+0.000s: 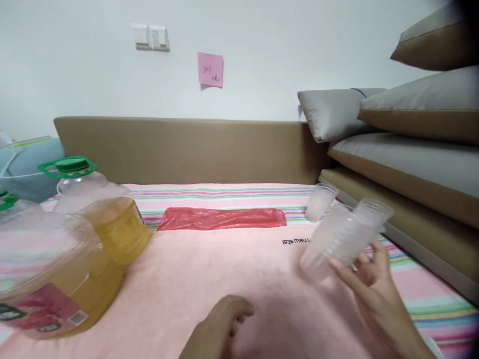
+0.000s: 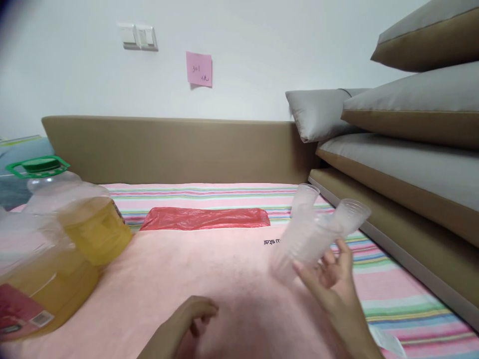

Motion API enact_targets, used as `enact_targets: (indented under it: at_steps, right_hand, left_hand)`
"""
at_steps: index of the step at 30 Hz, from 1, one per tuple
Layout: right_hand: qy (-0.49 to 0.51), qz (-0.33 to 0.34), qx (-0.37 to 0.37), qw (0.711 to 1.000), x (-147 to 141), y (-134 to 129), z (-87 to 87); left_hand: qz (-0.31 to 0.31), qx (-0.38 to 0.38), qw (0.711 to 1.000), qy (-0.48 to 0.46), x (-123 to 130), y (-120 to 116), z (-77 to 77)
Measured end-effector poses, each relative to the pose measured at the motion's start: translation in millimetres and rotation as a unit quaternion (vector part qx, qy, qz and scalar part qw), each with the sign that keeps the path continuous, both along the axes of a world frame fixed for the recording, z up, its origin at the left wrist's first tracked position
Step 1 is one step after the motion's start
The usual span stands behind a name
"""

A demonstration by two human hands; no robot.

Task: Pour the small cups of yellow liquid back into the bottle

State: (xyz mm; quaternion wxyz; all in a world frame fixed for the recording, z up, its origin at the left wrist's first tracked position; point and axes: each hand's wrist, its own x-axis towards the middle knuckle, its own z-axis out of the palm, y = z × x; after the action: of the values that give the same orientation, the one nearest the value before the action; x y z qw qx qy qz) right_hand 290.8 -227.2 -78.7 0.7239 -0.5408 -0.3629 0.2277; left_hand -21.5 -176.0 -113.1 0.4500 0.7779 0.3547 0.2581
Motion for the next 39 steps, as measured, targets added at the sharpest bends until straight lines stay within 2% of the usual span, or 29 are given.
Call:
enact_targets:
  at_steps: [2,4,8,13,19,25,29,32,36,39]
  right_hand:
    - [0.051,0.091,-0.013,0.994,-32,-2,-2.6]
    - [0.075,0.164,-0.029,0.983,-59,-6,-7.2]
    - [0.074,0.244,-0.047,0.966,-92,-12,-22.2]
    - [0.034,0.246,-0.039,0.968,-101,-8,-37.0]
    - [-0.003,0.245,-0.056,0.968,-104,-8,-42.6]
    - [0.006,0.286,-0.083,0.955,-111,-7,-46.7]
    - [-0.004,0.293,-0.086,0.952,-114,-5,-42.4]
    - [0.015,0.305,-0.070,0.950,-113,-3,-32.1]
    - [0.038,0.282,-0.017,0.959,-98,-2,-4.7]
    - [-0.014,0.265,-0.005,0.964,-82,-4,15.9]
  left_hand:
    - [0.017,0.008,0.997,-0.072,-1,-3,8.6]
    - [0.049,-0.010,0.993,-0.103,-3,-6,13.8]
    - [0.100,-0.074,0.982,-0.140,-4,-11,16.3]
    - [0.097,-0.108,0.965,-0.220,-1,-11,15.4]
    - [0.072,-0.138,0.959,-0.237,4,-11,18.0]
    - [0.049,-0.137,0.955,-0.259,4,-9,15.5]
    - [0.044,-0.143,0.951,-0.270,5,-7,14.4]
    - [0.059,-0.156,0.944,-0.285,7,-7,15.7]
    - [0.064,-0.172,0.932,-0.313,10,-8,19.3]
    - [0.058,-0.176,0.932,-0.312,11,-9,21.5]
